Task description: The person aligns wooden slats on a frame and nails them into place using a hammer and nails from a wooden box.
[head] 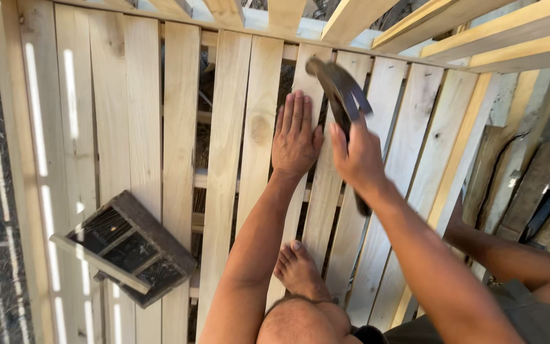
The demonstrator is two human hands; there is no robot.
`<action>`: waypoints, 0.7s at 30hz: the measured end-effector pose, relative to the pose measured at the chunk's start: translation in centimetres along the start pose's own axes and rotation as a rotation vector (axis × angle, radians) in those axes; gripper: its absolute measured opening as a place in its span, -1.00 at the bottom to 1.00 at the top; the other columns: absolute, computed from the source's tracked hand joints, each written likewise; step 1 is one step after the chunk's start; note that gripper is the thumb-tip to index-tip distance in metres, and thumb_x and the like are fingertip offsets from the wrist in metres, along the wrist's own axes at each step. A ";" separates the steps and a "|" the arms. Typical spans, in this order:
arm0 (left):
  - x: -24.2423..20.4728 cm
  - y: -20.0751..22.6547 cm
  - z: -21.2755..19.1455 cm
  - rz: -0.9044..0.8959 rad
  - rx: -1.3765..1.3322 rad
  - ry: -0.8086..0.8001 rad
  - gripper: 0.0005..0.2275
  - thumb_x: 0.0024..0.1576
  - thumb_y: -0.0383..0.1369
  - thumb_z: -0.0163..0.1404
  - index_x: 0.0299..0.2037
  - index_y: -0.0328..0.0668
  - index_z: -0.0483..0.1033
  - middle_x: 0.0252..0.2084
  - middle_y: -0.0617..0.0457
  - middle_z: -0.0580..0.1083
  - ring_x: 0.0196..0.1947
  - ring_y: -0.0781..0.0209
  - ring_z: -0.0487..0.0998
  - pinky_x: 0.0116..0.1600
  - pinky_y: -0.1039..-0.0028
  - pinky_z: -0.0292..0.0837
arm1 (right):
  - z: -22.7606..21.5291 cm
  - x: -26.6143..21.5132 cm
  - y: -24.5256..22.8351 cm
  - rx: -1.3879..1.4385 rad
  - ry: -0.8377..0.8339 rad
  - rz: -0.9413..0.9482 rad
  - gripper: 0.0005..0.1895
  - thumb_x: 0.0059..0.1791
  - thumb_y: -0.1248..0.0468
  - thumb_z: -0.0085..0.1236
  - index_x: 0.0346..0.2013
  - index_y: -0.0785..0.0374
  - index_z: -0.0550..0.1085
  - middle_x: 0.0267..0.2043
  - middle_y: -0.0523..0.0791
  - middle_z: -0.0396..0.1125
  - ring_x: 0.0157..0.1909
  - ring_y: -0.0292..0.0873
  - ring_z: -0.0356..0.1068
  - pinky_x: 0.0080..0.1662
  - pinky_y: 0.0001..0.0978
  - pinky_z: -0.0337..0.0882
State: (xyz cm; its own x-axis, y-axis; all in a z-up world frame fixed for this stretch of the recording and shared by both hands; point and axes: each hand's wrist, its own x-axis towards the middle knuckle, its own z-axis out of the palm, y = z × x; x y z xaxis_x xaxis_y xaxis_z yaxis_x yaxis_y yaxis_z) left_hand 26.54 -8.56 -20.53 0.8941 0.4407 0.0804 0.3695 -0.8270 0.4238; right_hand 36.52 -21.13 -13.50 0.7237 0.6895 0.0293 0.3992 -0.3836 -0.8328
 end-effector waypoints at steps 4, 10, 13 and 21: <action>1.0 0.4 -0.9 0.023 -0.010 0.014 -0.39 0.21 -0.23 -0.02 0.43 -0.42 0.16 0.50 -0.28 0.14 0.53 -0.18 0.09 0.54 0.05 -0.01 | -1.5 -8.0 0.3 0.018 0.098 0.172 -0.71 0.11 0.27 0.10 0.07 0.36 0.38 -0.37 0.03 0.42 -0.41 0.02 0.46 -0.33 -0.17 0.42; -4.5 2.0 -8.2 -0.007 -0.176 0.096 -0.55 0.19 -0.37 0.10 0.28 -0.39 0.38 0.36 -0.25 0.34 0.39 -0.17 0.32 0.46 0.10 0.19 | -1.9 -15.5 2.3 -0.062 0.125 0.501 -0.77 0.04 0.23 0.23 -0.15 0.31 0.40 -0.49 -0.06 0.33 -0.50 -0.15 0.35 -0.35 -0.28 0.35; -10.9 2.8 -14.3 -0.165 -0.223 0.171 -0.69 0.14 -0.47 0.11 0.10 -0.35 0.53 0.11 -0.18 0.50 0.14 -0.13 0.50 0.23 0.16 0.38 | -0.5 -17.3 3.9 -0.042 0.151 0.493 -0.70 0.03 0.19 0.26 -0.10 0.30 0.40 -0.39 -0.08 0.36 -0.40 -0.11 0.36 -0.27 -0.26 0.38; -29.1 -1.6 -27.3 -0.917 -0.039 0.778 -0.91 0.26 -0.55 0.00 -0.16 -0.35 0.59 -0.15 -0.05 0.48 -0.26 0.20 0.48 -0.17 0.49 0.42 | 0.7 -17.5 5.6 -0.284 -0.018 0.503 -0.50 0.06 0.00 0.38 -0.01 0.30 0.37 -0.19 -0.01 0.41 -0.15 0.09 0.42 -0.03 -0.04 0.38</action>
State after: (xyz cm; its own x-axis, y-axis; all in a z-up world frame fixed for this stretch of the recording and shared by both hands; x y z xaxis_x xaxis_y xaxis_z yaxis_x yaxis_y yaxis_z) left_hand -6.99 -10.50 1.07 -0.0948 0.9632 0.2517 0.7679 -0.0902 0.6342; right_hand 25.69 -34.86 -19.08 0.8547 0.3894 -0.3432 0.1464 -0.8152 -0.5604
